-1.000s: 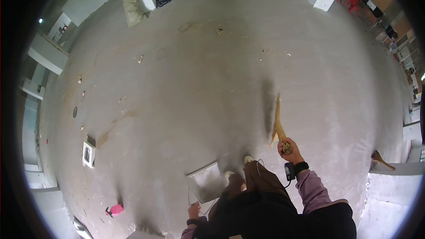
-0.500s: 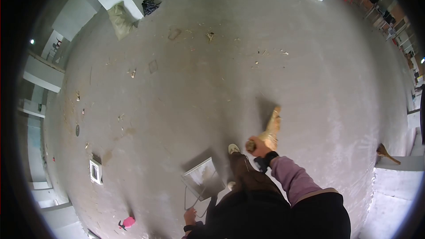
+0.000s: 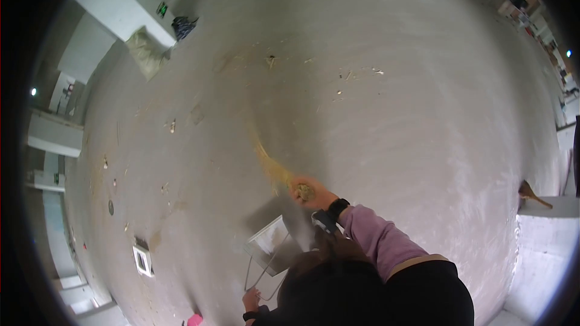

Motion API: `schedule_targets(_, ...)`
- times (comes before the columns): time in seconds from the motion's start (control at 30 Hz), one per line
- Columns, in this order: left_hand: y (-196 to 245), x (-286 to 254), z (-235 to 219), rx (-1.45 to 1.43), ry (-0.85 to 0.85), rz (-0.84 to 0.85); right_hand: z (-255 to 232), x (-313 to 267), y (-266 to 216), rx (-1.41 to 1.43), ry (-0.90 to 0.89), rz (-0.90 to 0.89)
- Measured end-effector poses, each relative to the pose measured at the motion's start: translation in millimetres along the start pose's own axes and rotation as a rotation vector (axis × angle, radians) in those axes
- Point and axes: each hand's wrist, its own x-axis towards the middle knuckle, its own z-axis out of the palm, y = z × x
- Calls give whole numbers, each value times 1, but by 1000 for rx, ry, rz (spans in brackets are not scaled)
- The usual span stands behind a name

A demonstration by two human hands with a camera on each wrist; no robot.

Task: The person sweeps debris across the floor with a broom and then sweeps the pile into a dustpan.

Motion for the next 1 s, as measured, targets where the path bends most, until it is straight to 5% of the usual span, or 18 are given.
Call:
schedule_targets(0.03,22,-7,12,-88,42,-109,-6,-15,-3,-151,-8,-92)
schedule_targets(0.1,34,2,15,-38,43,-122,-8,-49,-21,-26,-15,15)
schedule_targets(0.2,60,11,21,16,24,-143,-26,-108,-28,-831,123,-396)
schedule_targets(0.3,74,21,31,7,-99,-123,-49,-149,-35,-729,357,-295)
schedule_targets(0.33,76,26,34,-3,-153,-110,-41,-161,-41,-485,479,-251)
schedule_targets(0.37,69,41,31,220,-277,160,-26,-173,-48,-236,595,-200)
schedule_targets(0.4,75,41,31,274,-313,189,-33,-182,-49,-185,615,-234)
schedule_targets(0.53,115,17,59,262,-249,-102,-71,-204,-67,-95,767,-412)
schedule_targets(0.77,117,50,45,271,-371,-41,-119,-184,-114,-87,758,-354)
schedule_targets(0.87,109,63,31,268,-493,-3,-62,-161,-88,-1575,677,-462)
schedule_targets(0.93,112,61,35,242,-408,-109,-91,-116,-64,-1534,497,-503)
schedule_targets(1.0,117,55,37,366,-424,4,-80,-73,-46,-1899,200,-682)
